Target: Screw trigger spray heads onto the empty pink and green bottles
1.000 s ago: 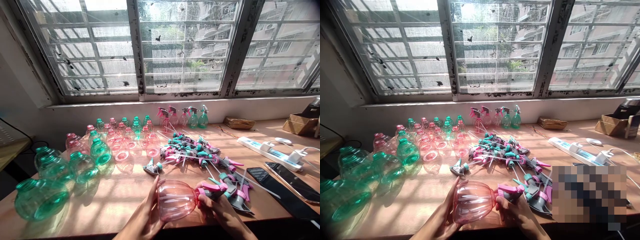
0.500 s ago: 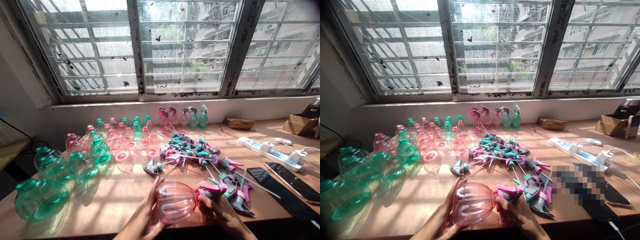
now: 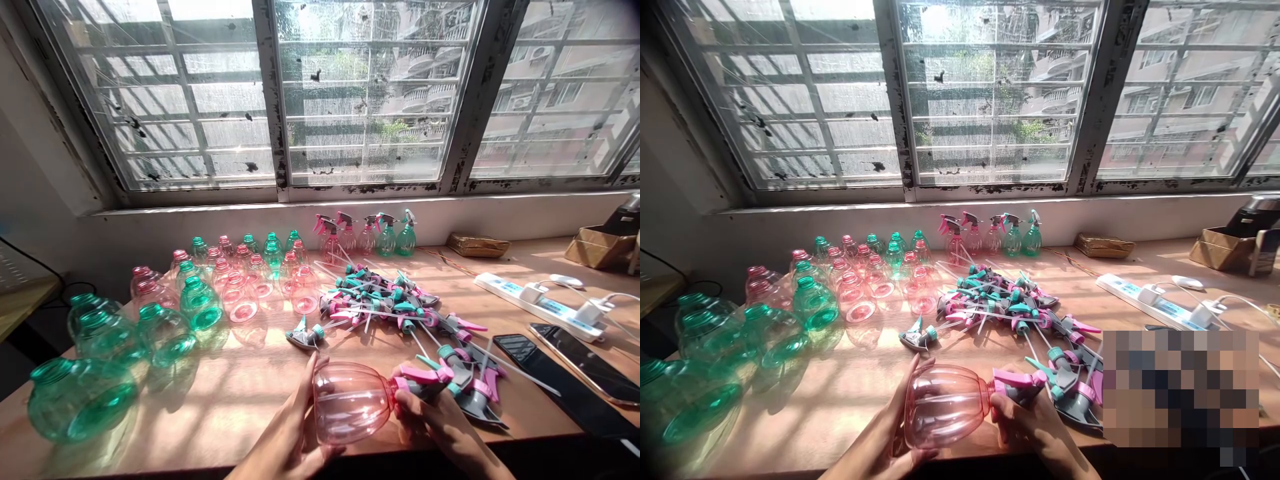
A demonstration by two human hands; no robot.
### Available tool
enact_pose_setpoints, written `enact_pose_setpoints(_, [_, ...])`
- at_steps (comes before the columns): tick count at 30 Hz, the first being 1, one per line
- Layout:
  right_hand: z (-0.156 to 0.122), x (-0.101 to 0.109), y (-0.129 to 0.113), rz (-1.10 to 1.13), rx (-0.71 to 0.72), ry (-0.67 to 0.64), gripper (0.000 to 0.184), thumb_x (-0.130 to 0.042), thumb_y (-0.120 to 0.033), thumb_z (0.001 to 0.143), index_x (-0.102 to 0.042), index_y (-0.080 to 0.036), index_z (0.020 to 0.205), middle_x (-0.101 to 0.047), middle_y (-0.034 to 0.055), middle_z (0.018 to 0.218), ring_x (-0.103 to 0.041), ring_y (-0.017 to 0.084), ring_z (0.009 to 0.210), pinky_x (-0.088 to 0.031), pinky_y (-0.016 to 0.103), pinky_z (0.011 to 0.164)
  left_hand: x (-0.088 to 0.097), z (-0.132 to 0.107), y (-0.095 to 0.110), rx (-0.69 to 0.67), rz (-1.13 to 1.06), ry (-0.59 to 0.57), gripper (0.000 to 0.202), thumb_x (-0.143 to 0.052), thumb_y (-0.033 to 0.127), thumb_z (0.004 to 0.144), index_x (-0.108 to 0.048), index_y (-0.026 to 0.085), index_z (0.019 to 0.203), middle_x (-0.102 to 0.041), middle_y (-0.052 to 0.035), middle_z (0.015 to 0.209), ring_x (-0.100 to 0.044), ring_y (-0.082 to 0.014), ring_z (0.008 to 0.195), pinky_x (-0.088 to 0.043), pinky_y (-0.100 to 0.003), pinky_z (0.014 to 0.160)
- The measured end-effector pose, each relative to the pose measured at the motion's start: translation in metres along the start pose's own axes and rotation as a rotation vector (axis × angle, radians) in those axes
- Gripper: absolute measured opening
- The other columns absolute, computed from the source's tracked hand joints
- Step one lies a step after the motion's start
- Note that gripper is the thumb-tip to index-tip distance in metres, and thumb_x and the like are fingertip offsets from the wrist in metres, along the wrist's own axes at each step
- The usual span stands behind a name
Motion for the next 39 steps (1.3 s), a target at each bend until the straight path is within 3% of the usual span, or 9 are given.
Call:
enact_pose_setpoints(4, [0.0,0.001,-0.005,-0.053,-0.054,-0.001,0.062,-0.084,-0.078,0.071,-0.067,-0.019,0.078,-0.067,-0.0016,0.057,-0.058,0.013,0.048,-0.036,0.024,0.051,0.001,0.004,0.003,0.009,-0.005,0.0,0.105,-0.071,0.04,0.099,0.006,0.039,0.17,-0.026,-0.0054,0.179,-0.025,-0.0397,0.163,-0.024,-0.052,0.132])
enact_pose_setpoints(9, [0.002,0.002,-0.005,-0.066,-0.051,-0.024,0.062,-0.083,-0.077,0.073,-0.066,-0.019,0.08,-0.069,-0.0002,0.062,-0.06,0.014,0.05,-0.033,0.024,0.051,-0.003,0.001,0.002,0.021,-0.126,-0.004,0.11,-0.074,0.039,0.097,0.008,0.042,0.169,-0.018,-0.0073,0.18,-0.036,-0.0414,0.158,-0.042,-0.054,0.124])
enact_pose_setpoints(14, [0.004,0.004,-0.001,-0.039,0.016,-0.075,0.053,-0.083,-0.068,0.08,-0.064,-0.02,0.073,-0.069,0.0005,0.064,-0.061,0.015,0.053,-0.043,0.027,0.054,-0.004,-0.005,0.004,0.02,-0.009,0.031,0.1,-0.07,0.041,0.101,0.002,0.043,0.17,-0.021,-0.005,0.18,-0.024,-0.0385,0.163,-0.022,-0.059,0.132])
enact_pose_setpoints(17, [0.004,0.004,-0.001,-0.042,0.024,-0.081,0.05,-0.082,-0.067,0.082,-0.064,-0.021,0.075,-0.068,-0.0004,0.063,-0.06,0.015,0.052,-0.044,0.027,0.053,-0.003,-0.005,0.005,0.01,-0.042,0.033,0.096,-0.066,0.046,0.103,0.002,0.041,0.17,-0.018,-0.0064,0.18,-0.031,-0.0375,0.161,-0.031,-0.055,0.13])
enact_pose_setpoints(21, [0.004,0.004,-0.002,-0.079,0.041,-0.086,0.051,-0.081,-0.069,0.082,-0.064,-0.021,0.075,-0.066,-0.0005,0.061,-0.059,0.016,0.053,-0.04,0.027,0.052,-0.003,-0.005,0.003,-0.031,0.004,0.073,0.085,-0.057,0.048,0.106,-0.002,0.041,0.17,-0.025,-0.0072,0.178,-0.036,-0.0365,0.159,-0.031,-0.054,0.131])
enact_pose_setpoints(24, [0.004,0.006,0.0,-0.095,0.018,-0.088,0.054,-0.08,-0.071,0.082,-0.064,-0.02,0.074,-0.065,-0.0009,0.059,-0.059,0.016,0.052,-0.04,0.028,0.054,-0.004,-0.004,0.003,-0.037,-0.016,0.057,0.09,-0.062,0.049,0.104,0.0,0.043,0.17,-0.029,-0.0085,0.177,-0.05,-0.035,0.15,-0.043,-0.049,0.124])
enact_pose_setpoints(26, [0.005,0.007,0.003,-0.091,0.018,-0.09,0.054,-0.08,-0.071,0.082,-0.065,-0.02,0.075,-0.066,-0.0005,0.06,-0.06,0.016,0.052,-0.04,0.028,0.054,-0.004,-0.004,0.005,-0.024,-0.059,0.047,0.098,-0.068,0.049,0.101,0.002,0.045,0.169,-0.027,-0.0075,0.177,-0.051,-0.0347,0.149,-0.046,-0.048,0.122])
enact_pose_setpoints(34, [0.006,0.01,0.006,-0.082,0.045,-0.093,0.047,-0.08,-0.064,0.086,-0.066,-0.02,0.077,-0.066,-0.0014,0.058,-0.061,0.017,0.052,-0.042,0.028,0.055,-0.001,-0.004,0.014,-0.011,0.034,0.084,0.097,-0.066,0.051,0.101,-0.001,0.038,0.171,-0.03,-0.0069,0.177,-0.03,-0.0364,0.162,-0.026,-0.053,0.132])
enact_pose_setpoints(39, [0.006,0.009,0.004,-0.082,0.049,-0.105,0.047,-0.082,-0.063,0.084,-0.068,-0.019,0.076,-0.067,-0.0006,0.06,-0.061,0.016,0.053,-0.042,0.027,0.055,-0.001,0.002,0.002,-0.028,-0.018,0.048,0.101,-0.067,0.049,0.101,0.007,0.041,0.17,-0.03,-0.012,0.176,-0.049,-0.0366,0.151,-0.04,-0.055,0.125])
Point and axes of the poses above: each hand's wrist, its own z-axis towards the middle knuckle, its own x-axis out of the back of the hand, y = z × x, the point moved 1 cm from there along z, towards the middle knuckle
